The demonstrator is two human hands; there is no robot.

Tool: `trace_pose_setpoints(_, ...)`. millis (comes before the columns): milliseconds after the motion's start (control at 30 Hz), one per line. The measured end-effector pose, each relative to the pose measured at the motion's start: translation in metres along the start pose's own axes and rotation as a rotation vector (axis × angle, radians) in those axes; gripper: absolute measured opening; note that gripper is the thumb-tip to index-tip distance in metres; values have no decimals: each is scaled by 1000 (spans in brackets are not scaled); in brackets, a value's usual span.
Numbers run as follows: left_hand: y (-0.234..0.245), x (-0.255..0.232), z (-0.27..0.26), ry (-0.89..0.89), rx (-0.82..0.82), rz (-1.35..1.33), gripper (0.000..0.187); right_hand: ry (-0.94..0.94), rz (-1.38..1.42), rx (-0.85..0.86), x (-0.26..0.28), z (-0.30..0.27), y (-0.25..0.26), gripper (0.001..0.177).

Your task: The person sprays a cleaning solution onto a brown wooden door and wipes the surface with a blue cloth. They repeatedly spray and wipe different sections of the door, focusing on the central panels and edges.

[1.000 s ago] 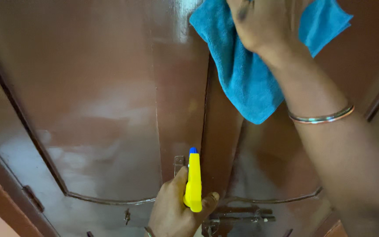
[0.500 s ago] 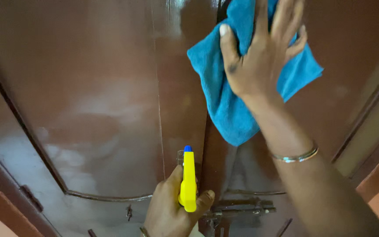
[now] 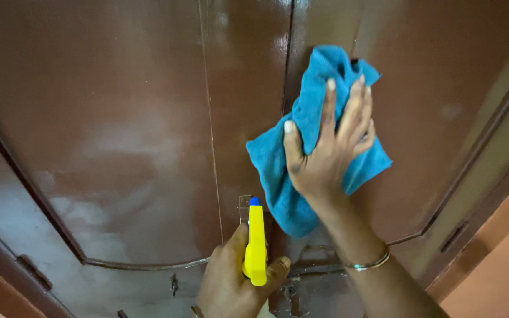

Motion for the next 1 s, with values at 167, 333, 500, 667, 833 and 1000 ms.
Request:
trace_pose_setpoints(167, -6, 11, 2, -95, 50, -73, 31, -9, 5, 7, 0, -35, 0, 75)
trace_pose_setpoints(333, -10, 20, 7, -14, 53, -33, 38, -31, -13, 8, 1, -73, 0, 75)
trace_pose_setpoints(500, -12, 20, 7, -17, 21, 61, 43, -26, -27, 14, -3, -115, -6, 73)
trace_pose_setpoints(667, -16, 19, 8, -81, -14, 71, 44, -52, -56, 86, -15, -175, -18, 77)
trace_pose_setpoints(833, -25, 25, 11, -59, -38, 13, 35, -7, -107, 128, -29, -245, -28, 70)
trace_pose_setpoints(1000, -31, 23, 12, -10, -52, 23, 38, 49, -39, 171, -33, -275, -21, 74)
Point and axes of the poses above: each hand's wrist, its own z-axis towards the middle knuckle, its own y-axis out of the back of the hand, x = y × z, the point moved 5 cm from there along z, towards the middle knuckle, and after that the axes turned 7 degrees about -z, right-handed, at the moved point
